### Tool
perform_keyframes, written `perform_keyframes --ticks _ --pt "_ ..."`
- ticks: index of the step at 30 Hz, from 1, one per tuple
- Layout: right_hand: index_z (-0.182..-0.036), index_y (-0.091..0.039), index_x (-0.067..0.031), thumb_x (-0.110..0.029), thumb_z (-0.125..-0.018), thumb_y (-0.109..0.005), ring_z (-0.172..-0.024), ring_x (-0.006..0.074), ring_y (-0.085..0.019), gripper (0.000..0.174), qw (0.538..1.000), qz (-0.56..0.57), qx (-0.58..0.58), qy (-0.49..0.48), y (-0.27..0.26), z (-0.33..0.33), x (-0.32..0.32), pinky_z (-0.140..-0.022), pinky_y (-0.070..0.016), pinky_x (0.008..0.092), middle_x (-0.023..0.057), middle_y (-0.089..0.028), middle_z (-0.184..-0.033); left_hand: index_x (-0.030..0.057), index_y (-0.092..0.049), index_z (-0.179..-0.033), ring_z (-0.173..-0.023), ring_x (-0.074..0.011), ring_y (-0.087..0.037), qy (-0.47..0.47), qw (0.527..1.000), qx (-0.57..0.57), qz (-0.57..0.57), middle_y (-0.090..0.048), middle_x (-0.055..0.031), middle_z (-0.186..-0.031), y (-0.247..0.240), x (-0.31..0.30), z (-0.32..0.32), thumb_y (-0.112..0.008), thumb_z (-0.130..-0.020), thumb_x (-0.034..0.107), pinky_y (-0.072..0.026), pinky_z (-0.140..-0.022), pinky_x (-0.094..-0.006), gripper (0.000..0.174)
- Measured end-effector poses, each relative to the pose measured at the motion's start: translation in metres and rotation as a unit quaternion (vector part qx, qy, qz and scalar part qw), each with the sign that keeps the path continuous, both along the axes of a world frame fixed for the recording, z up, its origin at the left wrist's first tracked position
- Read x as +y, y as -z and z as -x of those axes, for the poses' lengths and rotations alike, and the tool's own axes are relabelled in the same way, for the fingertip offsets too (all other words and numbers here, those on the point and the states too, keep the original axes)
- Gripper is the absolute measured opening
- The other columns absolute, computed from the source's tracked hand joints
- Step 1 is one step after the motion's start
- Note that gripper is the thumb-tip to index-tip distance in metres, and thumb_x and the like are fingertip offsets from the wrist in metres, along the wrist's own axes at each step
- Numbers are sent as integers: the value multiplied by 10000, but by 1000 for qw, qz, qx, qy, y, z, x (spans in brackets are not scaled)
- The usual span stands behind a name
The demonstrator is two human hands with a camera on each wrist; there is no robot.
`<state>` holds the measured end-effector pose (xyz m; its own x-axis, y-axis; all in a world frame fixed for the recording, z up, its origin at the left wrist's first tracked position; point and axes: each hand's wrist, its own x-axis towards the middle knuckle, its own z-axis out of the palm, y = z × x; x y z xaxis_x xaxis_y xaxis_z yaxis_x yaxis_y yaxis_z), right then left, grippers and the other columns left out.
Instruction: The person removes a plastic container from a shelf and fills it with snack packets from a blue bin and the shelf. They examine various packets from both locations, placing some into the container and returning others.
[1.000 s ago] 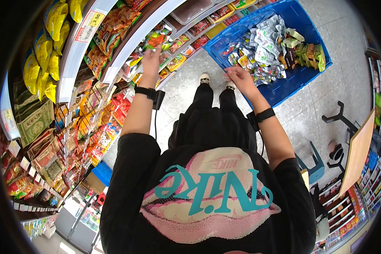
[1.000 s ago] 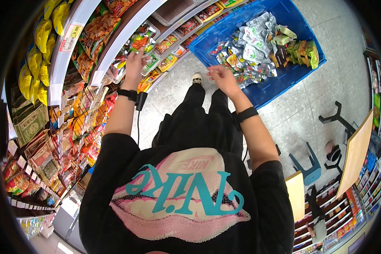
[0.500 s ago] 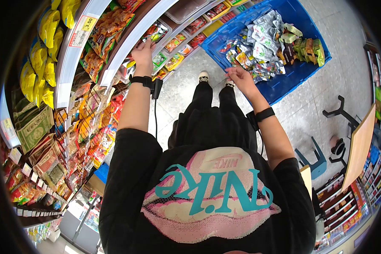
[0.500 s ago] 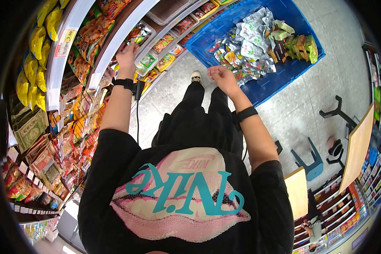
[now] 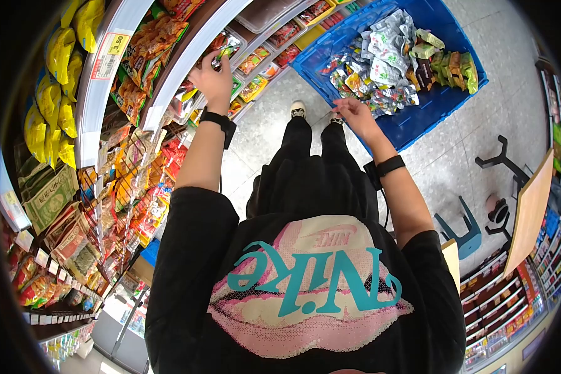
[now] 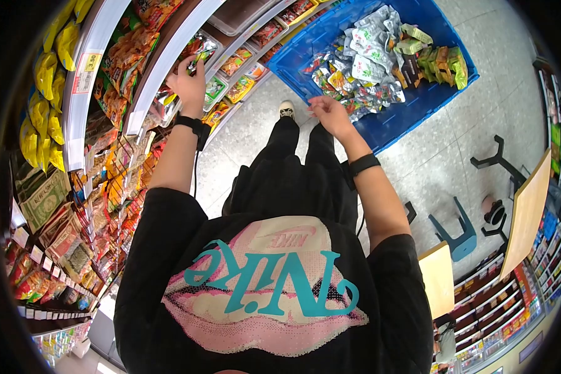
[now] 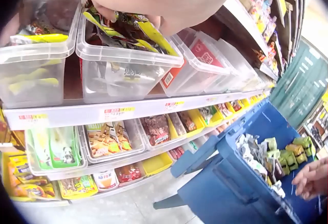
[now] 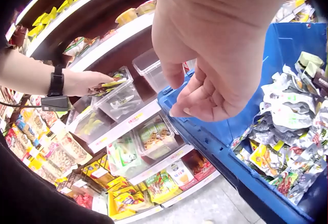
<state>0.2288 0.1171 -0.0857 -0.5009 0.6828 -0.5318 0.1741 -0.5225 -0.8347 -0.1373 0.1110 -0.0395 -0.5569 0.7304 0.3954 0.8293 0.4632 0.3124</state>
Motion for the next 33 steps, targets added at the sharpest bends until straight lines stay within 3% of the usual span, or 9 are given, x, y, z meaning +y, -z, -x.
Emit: perform_keyframes --ticks 4,7,10,14,17,19,22,28,33 --pt "-1121 -583 37 -64 -908 -525 -881 167 -644 243 998 -1 -60 -34 0 -15 9 -794 -512 274 80 -662 -970 184 -677 -1097 -1168 -271 -451 83 995 -23 49 -561 -69 -1231 -5 -11 -13 -646 -855 306 -283 -1017 -463 273" --pt "-1108 -596 35 -46 -883 -528 -866 174 -648 248 990 -5 -122 -71 10 -33 18 -795 -519 292 92 -663 -970 173 -597 -1255 -1337 -282 -357 155 983 -16 101 -444 -57 -1426 4 -16 -10 -597 -894 268 -232 -1087 -467 374" --pt "-1066 -638 4 -75 -860 -537 -844 185 -659 242 993 -9 -112 -36 62 -57 18 -758 -520 312 119 -681 -903 127 -581 -1268 -1354 -305 -341 167 981 -38 96 -416 -76 -1453 15 -12 -10 -593 -895 268 -229 -1103 -462 399" --pt "-931 -699 -32 -170 -862 -501 -871 298 -667 251 956 -67 -247 -144 68 -69 30 -788 -514 378 182 -679 -818 107 -579 -1252 -1346 -332 -351 159 980 -93 71 -460 -105 -1412 8 -9 -16 -604 -868 224 -232 -1100 -476 402" --pt "-1042 -622 49 -41 -855 -548 -793 243 -654 220 924 -79 -288 -238 79 -72 40 -698 -511 341 150 -672 -875 88 -602 -1199 -1318 -339 -382 174 975 -137 19 -465 -149 -1395 -2 -11 -23 -606 -835 114 -290 -1076 -453 365" --pt "-1088 -609 45 -32 -821 -507 -914 364 -647 296 796 -238 -334 -445 91 -70 41 -781 -509 398 236 -664 -978 68 -618 -1145 -1280 -341 -415 162 975 -153 -6 -481 -180 -1359 -14 -16 -34 -580 -813 20 -344 -1047 -425 337" --pt "-1129 -603 35 -25 -800 -470 -1053 425 -587 360 824 -104 -396 -391 97 -66 29 -874 -486 427 265 -627 -1100 55 -610 -1141 -1258 -340 -427 154 977 -150 3 -473 -175 -1352 -20 -28 -46 -560 -841 17 -334 -1051 -415 307" --pt "-1293 -538 -48 -127 -874 -491 -1200 356 -527 429 721 28 -446 -530 92 -57 26 -972 -448 440 182 -546 -1308 88 -615 -1130 -1234 -310 -428 114 975 -181 60 -479 -148 -1313 -1 -67 -59 -556 -836 -14 -393 -1002 -371 316" --pt "-1347 -516 -122 -213 -904 -540 -1361 317 -343 452 710 15 -506 -489 82 -38 40 -993 -414 463 86 -228 -1541 76 -628 -1087 -1190 -259 -475 68 947 -309 61 -466 -124 -1312 16 -94 -77 -557 -847 -20 -505 -827 -294 268"
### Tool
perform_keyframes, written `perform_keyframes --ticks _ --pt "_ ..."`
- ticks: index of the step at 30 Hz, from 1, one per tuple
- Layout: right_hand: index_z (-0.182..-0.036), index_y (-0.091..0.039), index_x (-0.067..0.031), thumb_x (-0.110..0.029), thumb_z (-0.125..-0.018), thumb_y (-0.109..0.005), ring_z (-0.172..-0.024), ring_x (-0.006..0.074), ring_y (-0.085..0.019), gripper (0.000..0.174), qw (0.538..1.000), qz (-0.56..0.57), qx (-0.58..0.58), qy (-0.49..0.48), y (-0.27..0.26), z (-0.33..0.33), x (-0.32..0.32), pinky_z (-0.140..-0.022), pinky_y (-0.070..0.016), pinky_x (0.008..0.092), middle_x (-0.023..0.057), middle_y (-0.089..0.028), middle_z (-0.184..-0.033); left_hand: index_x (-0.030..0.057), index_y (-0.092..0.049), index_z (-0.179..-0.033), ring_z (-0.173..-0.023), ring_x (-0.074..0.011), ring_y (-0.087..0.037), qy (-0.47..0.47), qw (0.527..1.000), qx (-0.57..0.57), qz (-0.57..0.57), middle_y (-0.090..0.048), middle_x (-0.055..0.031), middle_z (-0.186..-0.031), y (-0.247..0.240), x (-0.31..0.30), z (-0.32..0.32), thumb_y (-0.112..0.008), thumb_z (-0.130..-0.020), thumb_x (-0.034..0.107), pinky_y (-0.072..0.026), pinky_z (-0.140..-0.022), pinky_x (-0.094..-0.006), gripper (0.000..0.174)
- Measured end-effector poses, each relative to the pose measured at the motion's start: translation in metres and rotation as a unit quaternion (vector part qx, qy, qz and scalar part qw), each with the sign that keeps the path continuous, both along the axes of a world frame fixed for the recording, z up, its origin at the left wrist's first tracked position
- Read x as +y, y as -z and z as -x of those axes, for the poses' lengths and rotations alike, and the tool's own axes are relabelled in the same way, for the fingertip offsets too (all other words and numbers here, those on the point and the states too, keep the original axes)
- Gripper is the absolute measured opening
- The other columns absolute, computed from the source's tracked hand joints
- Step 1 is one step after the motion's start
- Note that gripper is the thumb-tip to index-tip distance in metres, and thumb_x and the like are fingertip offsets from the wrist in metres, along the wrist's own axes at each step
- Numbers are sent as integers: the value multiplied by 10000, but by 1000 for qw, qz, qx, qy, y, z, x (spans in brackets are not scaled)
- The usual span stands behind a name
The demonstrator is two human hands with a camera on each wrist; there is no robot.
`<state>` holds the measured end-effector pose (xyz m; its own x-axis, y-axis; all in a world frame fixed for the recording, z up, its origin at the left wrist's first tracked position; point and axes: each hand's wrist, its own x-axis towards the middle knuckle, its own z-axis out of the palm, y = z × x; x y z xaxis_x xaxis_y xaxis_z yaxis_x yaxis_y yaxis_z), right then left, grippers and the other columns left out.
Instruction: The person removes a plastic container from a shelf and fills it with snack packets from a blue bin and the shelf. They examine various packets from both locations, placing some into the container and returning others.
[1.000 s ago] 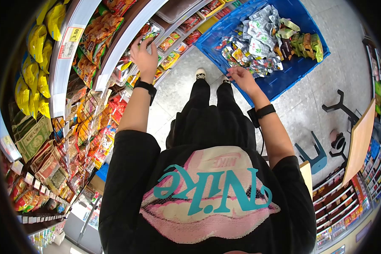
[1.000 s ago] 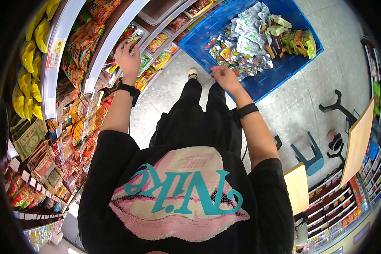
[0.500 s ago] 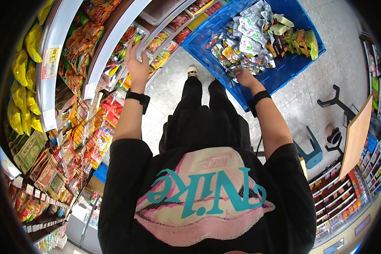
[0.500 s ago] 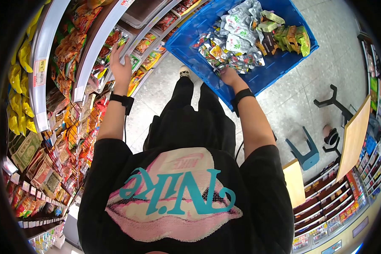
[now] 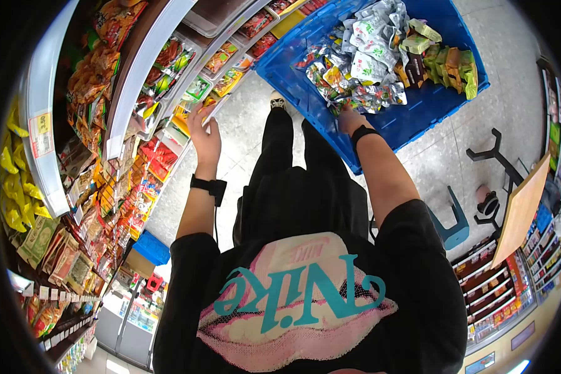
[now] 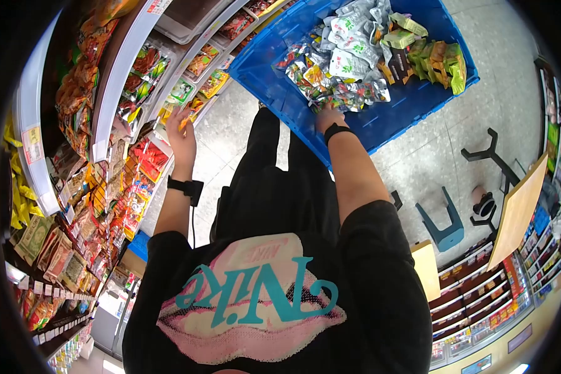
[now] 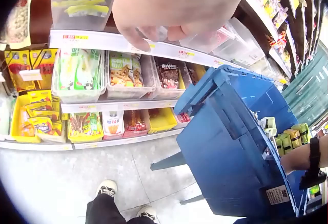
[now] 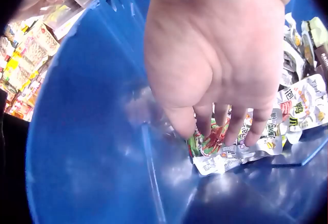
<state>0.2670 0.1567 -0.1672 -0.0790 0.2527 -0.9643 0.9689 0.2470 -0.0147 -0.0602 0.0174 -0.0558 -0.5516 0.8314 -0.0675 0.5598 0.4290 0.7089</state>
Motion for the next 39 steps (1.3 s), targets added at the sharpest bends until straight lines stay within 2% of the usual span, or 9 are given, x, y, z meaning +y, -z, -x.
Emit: perform_keyframes --ticks 5,10,13,18,20,27,29,33,39 --pt "-1390 -463 -129 -216 -903 -548 -1326 302 -403 502 998 1 5 -55 26 9 13 -983 -430 444 96 -143 -1564 87 -624 -1054 -1171 -234 -514 -6 995 -79 59 -505 -114 -1295 19 -26 -13 -554 -860 -21 -522 -778 -281 233" --pt "-1393 -392 -86 -194 -904 -538 -1214 343 -518 521 997 -50 23 -54 79 -1 7 -922 -480 459 140 -258 -1497 95 -622 -1054 -1148 -212 -538 -3 989 -118 88 -528 -114 -1273 34 -40 -26 -548 -882 -11 -531 -777 -273 215" --pt "-1379 -367 -56 -181 -907 -521 -1192 371 -532 512 996 -71 30 -45 45 -3 19 -894 -499 471 157 -304 -1456 100 -620 -1066 -1098 -189 -571 5 987 -139 82 -545 -101 -1252 44 -45 -31 -542 -897 -3 -526 -770 -265 213" --pt "-1339 -407 -25 -190 -905 -529 -1165 379 -550 480 992 -118 42 -12 60 -12 16 -875 -513 458 182 -283 -1476 100 -615 -1090 -1026 -150 -605 -12 975 -194 105 -567 -68 -1216 46 -42 -38 -537 -917 13 -514 -755 -253 209" --pt "-1286 -422 -19 -114 -893 -511 -1151 341 -560 414 985 -139 79 -61 62 -17 15 -927 -492 420 203 -415 -1380 100 -613 -1098 -1011 -139 -611 -12 974 -195 118 -570 -57 -1208 44 -38 -39 -535 -922 19 -510 -751 -250 209" --pt "-1085 -652 -59 -105 -899 -514 -1116 291 -594 236 988 -101 48 -104 39 -4 26 -872 -521 388 142 -547 -1266 84 -605 -1117 -1016 -153 -613 -1 970 -194 147 -589 -60 -1167 45 -36 -40 -537 -935 47 -517 -759 -261 197" --pt "-984 -708 -84 -121 -898 -523 -1091 272 -611 208 960 -233 61 -145 47 -7 16 -843 -532 372 114 -594 -1219 79 -603 -1118 -1014 -156 -615 5 970 -194 146 -593 -64 -1157 46 -39 -38 -540 -935 48 -521 -764 -266 196" --pt "-1034 -691 -106 -117 -902 -501 -1014 261 -655 231 984 -162 64 -49 51 -15 17 -801 -545 372 100 -667 -1113 67 -585 -1160 -1006 -138 -624 0 969 -194 154 -635 -45 -1142 50 -44 -36 -535 -925 22 -503 -801 -258 244" --pt "-1018 -680 -106 -112 -896 -488 -951 272 -674 227 981 -161 62 -88 42 -21 20 -751 -553 395 107 -679 -1073 52 -590 -1142 -1015 -160 -617 -12 964 -214 159 -616 -66 -1155 57 -52 -34 -534 -927 27 -519 -820 -278 224"
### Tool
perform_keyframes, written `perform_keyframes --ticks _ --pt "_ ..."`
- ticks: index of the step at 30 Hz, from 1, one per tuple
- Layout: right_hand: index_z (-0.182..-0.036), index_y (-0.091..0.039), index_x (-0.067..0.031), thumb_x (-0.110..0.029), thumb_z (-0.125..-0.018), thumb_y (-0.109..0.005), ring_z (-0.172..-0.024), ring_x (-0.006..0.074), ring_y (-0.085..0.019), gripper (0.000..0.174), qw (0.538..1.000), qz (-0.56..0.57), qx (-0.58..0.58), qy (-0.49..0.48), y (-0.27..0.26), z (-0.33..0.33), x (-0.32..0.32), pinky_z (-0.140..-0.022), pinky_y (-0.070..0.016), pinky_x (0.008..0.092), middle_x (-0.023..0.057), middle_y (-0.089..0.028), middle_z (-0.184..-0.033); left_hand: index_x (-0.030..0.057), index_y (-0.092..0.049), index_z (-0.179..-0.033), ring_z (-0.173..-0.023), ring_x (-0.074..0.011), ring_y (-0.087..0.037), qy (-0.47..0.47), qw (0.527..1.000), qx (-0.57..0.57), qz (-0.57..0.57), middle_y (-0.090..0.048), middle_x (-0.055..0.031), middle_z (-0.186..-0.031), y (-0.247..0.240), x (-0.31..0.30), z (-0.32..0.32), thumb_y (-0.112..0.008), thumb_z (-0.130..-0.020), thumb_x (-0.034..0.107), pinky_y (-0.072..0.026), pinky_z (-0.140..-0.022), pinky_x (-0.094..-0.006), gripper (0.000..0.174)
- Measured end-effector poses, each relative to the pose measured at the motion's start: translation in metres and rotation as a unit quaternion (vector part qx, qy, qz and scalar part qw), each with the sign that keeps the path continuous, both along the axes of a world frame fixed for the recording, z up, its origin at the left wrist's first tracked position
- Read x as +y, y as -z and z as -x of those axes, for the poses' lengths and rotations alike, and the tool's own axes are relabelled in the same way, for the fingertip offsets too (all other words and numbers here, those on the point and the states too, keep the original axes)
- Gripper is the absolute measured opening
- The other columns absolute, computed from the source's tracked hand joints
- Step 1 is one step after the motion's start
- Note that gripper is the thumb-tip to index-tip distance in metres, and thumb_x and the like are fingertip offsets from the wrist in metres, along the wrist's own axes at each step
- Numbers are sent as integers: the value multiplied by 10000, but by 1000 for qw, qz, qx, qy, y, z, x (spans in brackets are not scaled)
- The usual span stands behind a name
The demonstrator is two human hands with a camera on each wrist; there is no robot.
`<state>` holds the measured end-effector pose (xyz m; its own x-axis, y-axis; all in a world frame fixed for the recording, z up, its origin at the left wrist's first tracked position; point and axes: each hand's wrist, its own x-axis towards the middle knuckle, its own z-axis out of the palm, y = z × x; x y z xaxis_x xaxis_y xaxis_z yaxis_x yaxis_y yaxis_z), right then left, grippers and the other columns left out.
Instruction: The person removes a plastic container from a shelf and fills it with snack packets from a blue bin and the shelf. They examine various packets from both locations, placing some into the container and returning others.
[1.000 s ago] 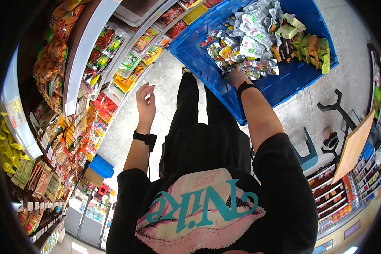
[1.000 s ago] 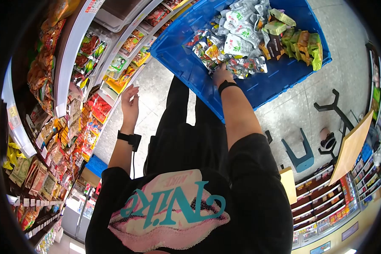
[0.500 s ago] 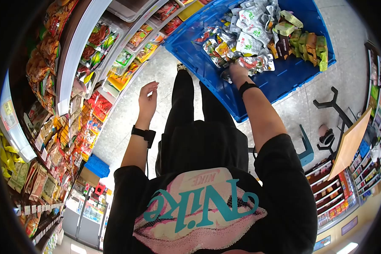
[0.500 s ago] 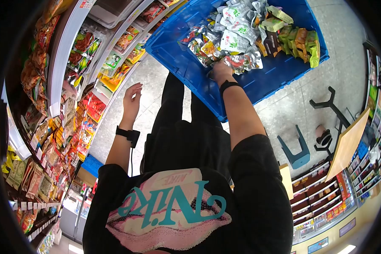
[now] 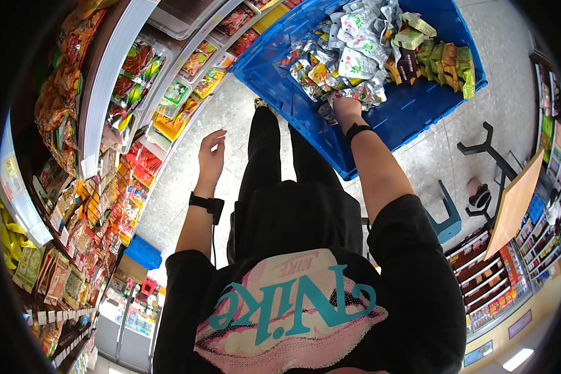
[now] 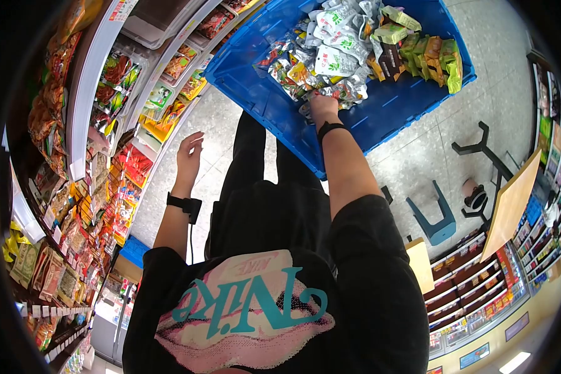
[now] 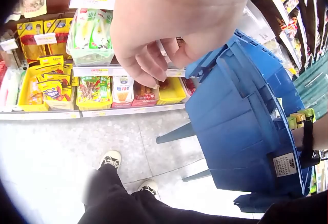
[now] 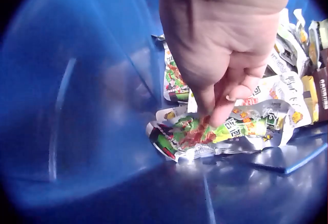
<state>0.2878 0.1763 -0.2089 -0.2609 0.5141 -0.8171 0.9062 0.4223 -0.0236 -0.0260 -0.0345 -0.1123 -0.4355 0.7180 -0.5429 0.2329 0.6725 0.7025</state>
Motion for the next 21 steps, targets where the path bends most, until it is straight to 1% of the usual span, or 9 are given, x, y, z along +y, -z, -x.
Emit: perform_keyframes --ticks 2,6,8,12,16,17,18,20,21 --pt "-1009 -677 -100 -111 -892 -489 -939 275 -677 221 999 8 -1 -38 -12 3 3 -746 -554 396 110 -681 -1061 50 -580 -1165 -1030 -167 -616 0 1000 -4 9 -624 -63 -1157 0 -1 0 -524 -919 7 -509 -841 -280 255" --pt "-966 -667 -87 -117 -876 -511 -911 308 -672 183 995 -58 69 47 -14 11 4 -743 -546 424 148 -677 -1007 51 -593 -1147 -1017 -165 -614 -8 1000 -11 15 -616 -67 -1156 0 0 -2 -536 -927 35 -515 -829 -277 228" --pt "-957 -667 -92 -169 -870 -541 -891 345 -661 171 970 -84 119 195 -13 23 4 -757 -535 438 162 -673 -992 53 -606 -1128 -997 -164 -616 -12 1000 -11 13 -610 -72 -1149 0 0 -3 -551 -933 56 -527 -808 -273 203" --pt "-962 -662 -105 -180 -842 -607 -885 367 -646 152 923 -40 256 286 1 40 -2 -780 -518 430 165 -673 -989 48 -583 -1169 -1054 -167 -604 -5 999 -24 32 -616 -63 -1178 0 3 -8 -499 -925 12 -493 -864 -281 261" --pt "-1087 -644 -109 -111 -834 -596 -951 346 -641 257 942 5 268 200 14 45 -11 -835 -506 406 191 -670 -983 43 -579 -1171 -1059 -172 -603 0 999 -35 29 -611 -70 -1201 2 1 -9 -498 -926 13 -493 -867 -282 260" --pt "-1180 -602 -132 -65 -837 -561 -992 369 -627 352 955 43 236 177 19 44 -9 -874 -495 420 210 -627 -1096 43 -579 -1171 -1059 -172 -603 0 999 -35 30 -611 -70 -1201 3 1 -9 -498 -926 13 -493 -867 -282 260" --pt "-1180 -602 -132 -65 -837 -561 -992 369 -627 352 955 44 235 177 21 40 -10 -874 -495 420 210 -627 -1096 39 -576 -1172 -1060 -174 -604 4 999 -34 34 -610 -71 -1204 3 1 -9 -497 -927 14 -493 -870 -284 259" --pt "-1227 -566 -161 -44 -839 -525 -1032 408 -601 407 967 0 175 185 23 28 -12 -892 -491 438 227 -505 -1269 36 -573 -1173 -1061 -176 -604 8 999 -32 40 -609 -73 -1208 2 2 -10 -496 -928 15 -493 -872 -286 258" --pt "-1286 -495 -142 -50 -852 -500 -1077 422 -577 444 972 42 122 198 12 23 -1 -911 -485 455 224 -374 -1377 34 -572 -1173 -1062 -177 -604 4 998 -35 42 -609 -73 -1208 2 2 -10 -496 -929 16 -492 -876 -288 256"
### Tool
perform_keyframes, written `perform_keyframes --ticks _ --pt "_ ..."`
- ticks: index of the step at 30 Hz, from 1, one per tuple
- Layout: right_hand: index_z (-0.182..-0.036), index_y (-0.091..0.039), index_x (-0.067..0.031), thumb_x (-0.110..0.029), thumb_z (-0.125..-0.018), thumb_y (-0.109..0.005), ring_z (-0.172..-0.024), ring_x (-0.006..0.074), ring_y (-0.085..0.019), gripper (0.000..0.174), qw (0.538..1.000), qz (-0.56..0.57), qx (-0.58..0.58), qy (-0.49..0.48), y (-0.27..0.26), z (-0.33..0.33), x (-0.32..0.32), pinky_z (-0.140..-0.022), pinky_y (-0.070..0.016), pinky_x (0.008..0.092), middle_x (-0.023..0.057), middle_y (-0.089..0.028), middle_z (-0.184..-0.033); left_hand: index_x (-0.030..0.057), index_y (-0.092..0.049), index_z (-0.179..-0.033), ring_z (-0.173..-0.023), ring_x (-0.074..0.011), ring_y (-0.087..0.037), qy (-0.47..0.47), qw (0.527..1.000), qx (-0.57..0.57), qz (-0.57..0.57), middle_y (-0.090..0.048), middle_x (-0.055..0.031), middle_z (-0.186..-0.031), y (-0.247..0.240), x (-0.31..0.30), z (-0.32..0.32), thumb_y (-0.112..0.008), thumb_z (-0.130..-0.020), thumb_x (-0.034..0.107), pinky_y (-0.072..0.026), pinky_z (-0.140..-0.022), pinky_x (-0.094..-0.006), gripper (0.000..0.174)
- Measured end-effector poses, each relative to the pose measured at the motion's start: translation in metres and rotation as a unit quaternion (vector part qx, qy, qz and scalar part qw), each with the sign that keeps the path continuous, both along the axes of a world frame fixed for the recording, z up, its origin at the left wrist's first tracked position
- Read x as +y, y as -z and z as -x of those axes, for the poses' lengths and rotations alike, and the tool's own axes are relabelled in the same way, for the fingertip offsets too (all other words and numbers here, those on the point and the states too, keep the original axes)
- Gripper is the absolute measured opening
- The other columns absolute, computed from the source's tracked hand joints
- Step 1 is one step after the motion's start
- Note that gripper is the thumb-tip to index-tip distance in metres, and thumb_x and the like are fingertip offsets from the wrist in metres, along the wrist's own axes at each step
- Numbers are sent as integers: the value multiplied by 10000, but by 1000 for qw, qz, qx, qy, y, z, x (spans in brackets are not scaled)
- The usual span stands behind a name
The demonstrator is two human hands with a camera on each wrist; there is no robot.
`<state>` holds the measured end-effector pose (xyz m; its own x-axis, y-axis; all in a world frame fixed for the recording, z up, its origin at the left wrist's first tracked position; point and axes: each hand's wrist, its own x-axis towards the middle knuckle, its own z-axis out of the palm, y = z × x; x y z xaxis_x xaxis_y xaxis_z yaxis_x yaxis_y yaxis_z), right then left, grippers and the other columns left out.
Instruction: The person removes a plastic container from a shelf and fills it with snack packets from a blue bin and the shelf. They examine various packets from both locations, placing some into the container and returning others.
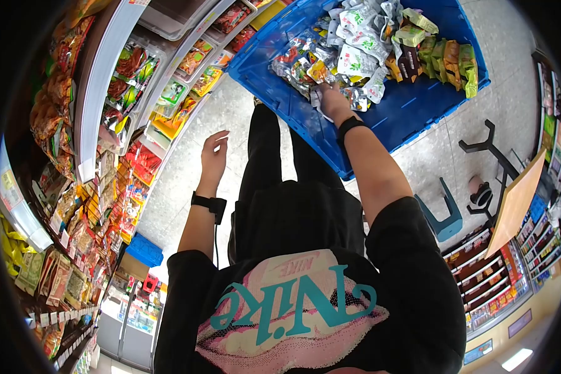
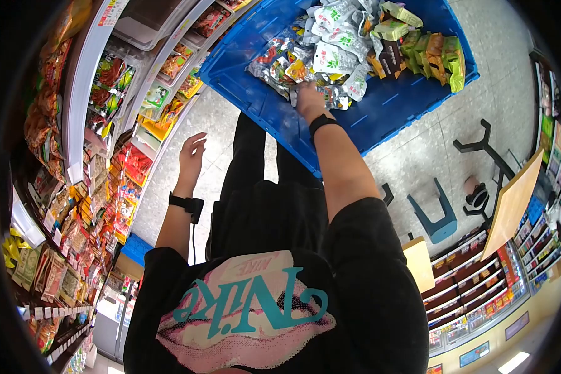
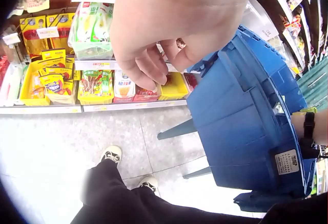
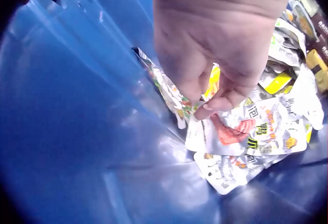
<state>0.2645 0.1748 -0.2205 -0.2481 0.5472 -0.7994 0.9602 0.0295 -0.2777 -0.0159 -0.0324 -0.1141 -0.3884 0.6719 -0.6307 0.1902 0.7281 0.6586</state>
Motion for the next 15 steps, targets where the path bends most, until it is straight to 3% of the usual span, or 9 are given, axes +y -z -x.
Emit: perform_keyframes --ticks 1,3,5,10,12,15 --pt "-1286 -495 -142 -50 -852 -500 -1077 422 -577 444 1000 2 0 -1 4 -7 1 -911 -485 455 224 -374 -1377 31 -570 -1172 -1064 -179 -604 -4 1000 -3 3 -609 -74 -1208 0 0 0 -496 -929 18 -491 -880 -289 255" --pt "-1283 -471 -66 -121 -892 -514 -1129 361 -573 397 996 -23 -88 23 13 -23 6 -917 -489 448 147 -393 -1393 33 -572 -1169 -1065 -179 -603 -7 1000 -4 4 -609 -74 -1207 1 -1 -1 -496 -930 19 -490 -882 -290 251" --pt "-1309 -435 -74 -156 -902 -524 -1127 346 -578 424 994 -5 -109 -18 16 -38 12 -910 -494 447 150 -398 -1379 34 -574 -1165 -1065 -179 -603 -9 1000 -5 6 -610 -74 -1207 2 -4 -2 -496 -930 21 -489 -884 -290 248" --pt "-1194 -575 -68 -157 -864 -599 -1106 348 -592 343 988 -13 -114 -108 -1 -39 27 -873 -512 437 137 -462 -1355 40 -579 -1164 -1067 -174 -600 -16 1000 -11 23 -615 -69 -1195 1 -3 -4 -493 -929 16 -485 -885 -288 252" --pt "-1045 -650 -58 -117 -894 -490 -1008 355 -637 228 981 -73 -125 -129 -9 -35 27 -805 -534 446 157 -605 -1190 56 -601 -1145 -1030 -168 -612 -10 1000 -4 4 -623 -66 -1162 2 -4 -2 -519 -927 28 -497 -831 -277 234" --pt "-1004 -678 -60 -121 -884 -491 -973 332 -657 230 983 -40 -117 -133 -29 -33 32 -784 -540 443 162 -663 -1075 73 -625 -1123 -985 -156 -627 -11 1000 -3 -26 -643 -60 -1110 5 -3 0 -546 -923 39 -509 -772 -265 217"
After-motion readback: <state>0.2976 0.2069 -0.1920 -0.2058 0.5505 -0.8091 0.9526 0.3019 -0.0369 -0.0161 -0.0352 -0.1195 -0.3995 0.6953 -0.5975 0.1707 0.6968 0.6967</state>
